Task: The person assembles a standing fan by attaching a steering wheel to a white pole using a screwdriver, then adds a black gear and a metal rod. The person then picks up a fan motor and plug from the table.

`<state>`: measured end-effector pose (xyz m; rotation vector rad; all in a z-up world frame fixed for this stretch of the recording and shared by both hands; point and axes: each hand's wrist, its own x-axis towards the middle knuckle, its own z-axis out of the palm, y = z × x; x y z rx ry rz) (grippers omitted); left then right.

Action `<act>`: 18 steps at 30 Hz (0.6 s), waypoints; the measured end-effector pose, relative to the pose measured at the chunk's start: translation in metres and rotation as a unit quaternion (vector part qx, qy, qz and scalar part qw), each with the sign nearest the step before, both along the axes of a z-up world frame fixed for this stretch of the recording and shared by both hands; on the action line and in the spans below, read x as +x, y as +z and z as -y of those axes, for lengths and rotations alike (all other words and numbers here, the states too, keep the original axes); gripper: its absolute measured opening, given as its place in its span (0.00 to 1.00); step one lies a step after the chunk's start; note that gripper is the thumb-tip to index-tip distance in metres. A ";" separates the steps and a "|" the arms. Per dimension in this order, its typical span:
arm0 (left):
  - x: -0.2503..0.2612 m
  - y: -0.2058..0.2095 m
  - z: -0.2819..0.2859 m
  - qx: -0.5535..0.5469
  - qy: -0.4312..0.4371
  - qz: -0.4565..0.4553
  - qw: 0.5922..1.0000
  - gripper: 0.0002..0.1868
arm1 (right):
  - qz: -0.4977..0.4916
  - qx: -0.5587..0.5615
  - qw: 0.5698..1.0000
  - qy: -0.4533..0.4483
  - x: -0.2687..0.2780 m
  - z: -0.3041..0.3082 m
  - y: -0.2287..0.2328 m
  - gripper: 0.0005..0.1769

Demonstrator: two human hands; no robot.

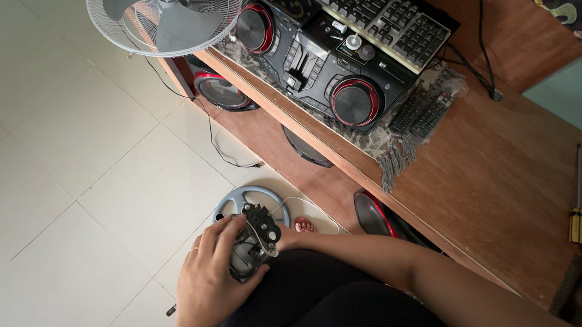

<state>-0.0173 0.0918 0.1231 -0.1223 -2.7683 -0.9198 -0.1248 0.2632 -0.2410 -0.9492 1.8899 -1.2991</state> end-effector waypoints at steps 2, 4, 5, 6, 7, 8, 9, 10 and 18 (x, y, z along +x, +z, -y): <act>0.000 -0.001 0.001 0.040 0.014 -0.008 0.999 0.52 | 0.007 -0.021 1.000 -0.009 0.001 0.004 0.031 0.30; 0.001 -0.002 0.003 0.087 0.042 -0.002 0.995 0.58 | -0.001 -0.057 0.998 -0.007 0.004 0.008 0.076 0.34; 0.002 -0.001 0.004 0.068 0.053 -0.017 0.996 0.58 | -0.005 -0.077 0.997 -0.005 0.005 0.008 0.100 0.37; 0.003 0.000 0.005 0.049 0.064 -0.032 0.996 0.58 | -0.007 -0.100 0.995 -0.003 0.006 0.009 0.124 0.39; 0.004 0.002 0.007 0.030 0.075 -0.047 0.996 0.59 | 0.002 -0.111 0.994 0.001 0.006 0.011 0.145 0.41; 0.004 0.004 0.010 0.011 0.085 -0.045 0.995 0.60 | 0.004 -0.113 0.994 0.002 0.005 0.014 0.163 0.44; 0.004 0.007 0.014 -0.008 0.095 -0.043 0.995 0.62 | 0.036 -0.115 0.993 0.005 0.006 0.015 0.177 0.44; 0.005 0.009 0.018 -0.027 0.105 -0.040 0.993 0.64 | 0.038 -0.081 0.996 0.007 0.006 0.018 0.187 0.41; 0.016 0.010 0.029 0.070 0.149 -0.035 0.986 0.44 | -0.002 0.017 1.000 -0.012 0.003 0.027 0.188 0.42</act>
